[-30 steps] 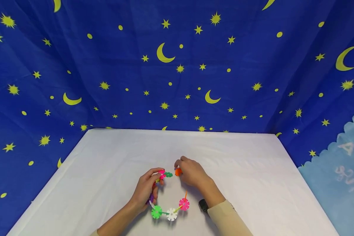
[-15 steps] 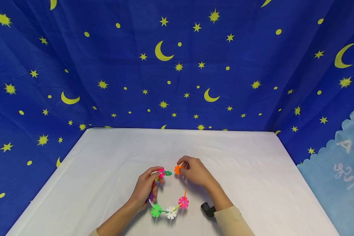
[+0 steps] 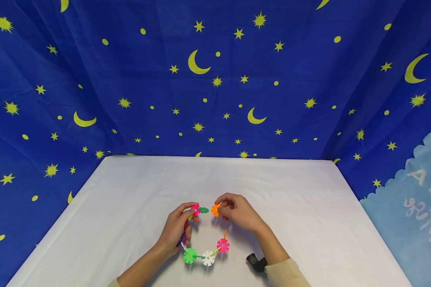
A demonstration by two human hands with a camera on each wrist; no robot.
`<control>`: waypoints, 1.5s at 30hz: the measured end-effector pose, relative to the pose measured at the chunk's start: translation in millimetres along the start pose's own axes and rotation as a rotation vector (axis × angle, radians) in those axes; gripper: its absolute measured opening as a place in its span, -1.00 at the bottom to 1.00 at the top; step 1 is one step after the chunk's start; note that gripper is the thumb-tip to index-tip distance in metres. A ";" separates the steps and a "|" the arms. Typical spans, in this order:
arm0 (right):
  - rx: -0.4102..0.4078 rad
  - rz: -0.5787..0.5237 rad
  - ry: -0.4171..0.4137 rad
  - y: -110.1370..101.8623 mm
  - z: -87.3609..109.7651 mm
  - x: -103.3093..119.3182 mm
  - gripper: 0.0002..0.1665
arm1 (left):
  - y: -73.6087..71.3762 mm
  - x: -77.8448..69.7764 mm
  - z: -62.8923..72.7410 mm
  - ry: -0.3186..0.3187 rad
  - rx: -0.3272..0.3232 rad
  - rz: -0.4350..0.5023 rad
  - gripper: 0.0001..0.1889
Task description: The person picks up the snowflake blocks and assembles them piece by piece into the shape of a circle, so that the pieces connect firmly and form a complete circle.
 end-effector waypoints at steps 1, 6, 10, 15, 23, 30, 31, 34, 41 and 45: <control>0.004 -0.015 0.006 0.4 0.6 -0.8 -0.78 | 0.1 0.0 0.0 0.001 0.002 -0.001 -0.58; 0.030 -0.070 0.014 3.2 1.6 -3.5 -0.75 | 0.9 -1.3 0.6 0.009 0.007 -0.008 -0.59; 0.040 -0.103 0.008 4.5 2.2 -2.4 -0.73 | 2.1 -2.4 1.6 0.007 0.012 -0.010 -0.59; 0.048 -0.126 0.012 6.0 4.0 -2.3 -0.72 | 3.4 -2.8 2.3 0.012 0.025 -0.018 -0.59; 0.036 -0.152 0.005 9.7 5.4 -2.2 -0.69 | 4.7 -2.2 4.5 0.008 0.044 -0.016 -0.59; 0.019 -0.174 -0.030 11.6 7.2 0.3 -0.71 | 6.9 -0.7 5.0 0.010 0.063 -0.002 -0.62; 0.019 -0.173 -0.028 11.9 7.6 0.4 -0.72 | 7.3 -0.5 5.1 0.012 0.066 -0.001 -0.62; 0.017 -0.163 -0.020 13.2 8.5 0.5 -0.75 | 7.9 -0.2 4.9 0.019 0.069 -0.003 -0.63; 0.005 -0.141 -0.004 16.1 7.7 0.2 -0.75 | 4.7 -3.0 3.0 0.034 0.066 -0.006 -0.61; 0.037 -0.111 -0.007 12.5 6.9 1.4 -0.70 | 2.4 -5.0 1.4 0.028 0.054 0.002 -0.60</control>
Point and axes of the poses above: each hand's wrist, its own z-axis away from the middle knuckle, its own y-axis out of the palm, x = y × z, the point moved 4 cm from there along -z, towards the middle knuckle, and after that the axes turned 8 degrees about -x, right-handed, at the moved point
